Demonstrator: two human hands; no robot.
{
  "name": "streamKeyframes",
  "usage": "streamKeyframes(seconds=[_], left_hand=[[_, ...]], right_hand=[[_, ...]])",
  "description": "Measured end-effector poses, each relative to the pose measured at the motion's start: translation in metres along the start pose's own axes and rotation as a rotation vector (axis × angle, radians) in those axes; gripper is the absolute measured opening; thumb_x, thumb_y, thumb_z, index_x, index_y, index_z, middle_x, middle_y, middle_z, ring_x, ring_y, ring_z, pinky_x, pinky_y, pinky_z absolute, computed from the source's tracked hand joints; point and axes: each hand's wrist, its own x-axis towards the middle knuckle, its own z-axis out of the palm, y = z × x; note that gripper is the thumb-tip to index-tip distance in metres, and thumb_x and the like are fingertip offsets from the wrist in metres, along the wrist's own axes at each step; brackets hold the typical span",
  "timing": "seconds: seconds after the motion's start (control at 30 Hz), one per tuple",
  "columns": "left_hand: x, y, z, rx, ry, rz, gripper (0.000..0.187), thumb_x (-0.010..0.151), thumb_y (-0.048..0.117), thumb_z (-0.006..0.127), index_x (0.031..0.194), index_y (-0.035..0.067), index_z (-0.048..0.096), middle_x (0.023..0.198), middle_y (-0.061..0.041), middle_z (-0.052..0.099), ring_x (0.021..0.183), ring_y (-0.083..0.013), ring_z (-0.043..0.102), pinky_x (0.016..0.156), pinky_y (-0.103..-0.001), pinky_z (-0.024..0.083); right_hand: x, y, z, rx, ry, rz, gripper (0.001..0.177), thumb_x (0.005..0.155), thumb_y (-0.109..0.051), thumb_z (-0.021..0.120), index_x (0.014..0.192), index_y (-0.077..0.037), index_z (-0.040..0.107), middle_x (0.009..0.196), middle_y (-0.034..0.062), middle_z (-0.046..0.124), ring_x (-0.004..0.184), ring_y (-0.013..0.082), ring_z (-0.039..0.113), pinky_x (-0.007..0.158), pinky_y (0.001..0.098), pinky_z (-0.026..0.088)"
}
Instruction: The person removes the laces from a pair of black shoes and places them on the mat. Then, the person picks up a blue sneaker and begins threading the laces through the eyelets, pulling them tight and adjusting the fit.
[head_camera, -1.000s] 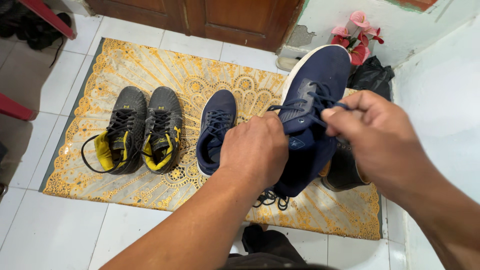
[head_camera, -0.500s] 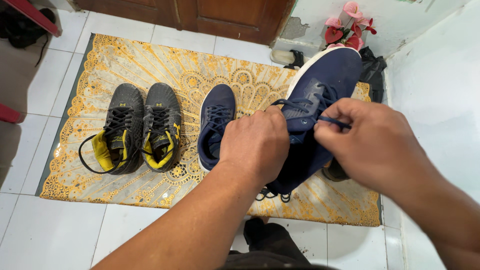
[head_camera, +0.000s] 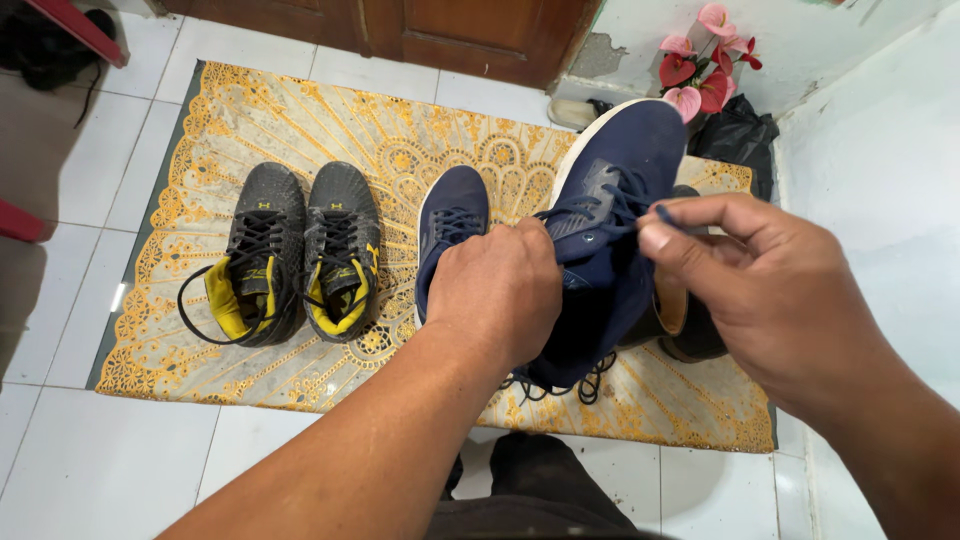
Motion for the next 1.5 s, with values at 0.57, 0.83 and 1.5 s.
streamKeyframes(seconds=[0.57, 0.83, 1.5], left_hand=[[0.005, -0.014, -0.002, 0.016, 0.056, 0.092, 0.020, 0.084, 0.009, 0.059, 0.102, 0.002, 0.061, 0.093, -0.021, 0.072, 0.088, -0.0396, 0.072, 0.079, -0.049, 0.057], [0.008, -0.018, -0.002, -0.003, -0.011, 0.095, 0.019, 0.084, 0.009, 0.058, 0.101, 0.003, 0.064, 0.095, -0.021, 0.073, 0.092, -0.0387, 0.072, 0.083, -0.049, 0.056], [0.013, -0.013, -0.001, 0.000, 0.072, 0.129, 0.018, 0.086, 0.010, 0.057, 0.101, 0.003, 0.063, 0.094, -0.020, 0.073, 0.090, -0.0381, 0.073, 0.081, -0.048, 0.057]], right_hand=[[0.023, -0.032, 0.017, -0.279, 0.154, 0.167, 0.033, 0.089, -0.018, 0.082, 0.094, 0.001, 0.057, 0.073, 0.0155, 0.074, 0.057, 0.0154, 0.065, 0.048, 0.0289, 0.050], [0.032, -0.019, 0.008, -0.073, 0.106, 0.261, 0.024, 0.089, -0.019, 0.073, 0.083, -0.001, 0.058, 0.075, 0.0155, 0.071, 0.054, 0.0135, 0.062, 0.048, 0.0260, 0.050], [0.028, -0.022, 0.013, -0.736, 0.070, 0.173, 0.038, 0.086, -0.041, 0.081, 0.085, -0.003, 0.074, 0.056, 0.0026, 0.061, 0.050, 0.0133, 0.054, 0.049, 0.0322, 0.044]])
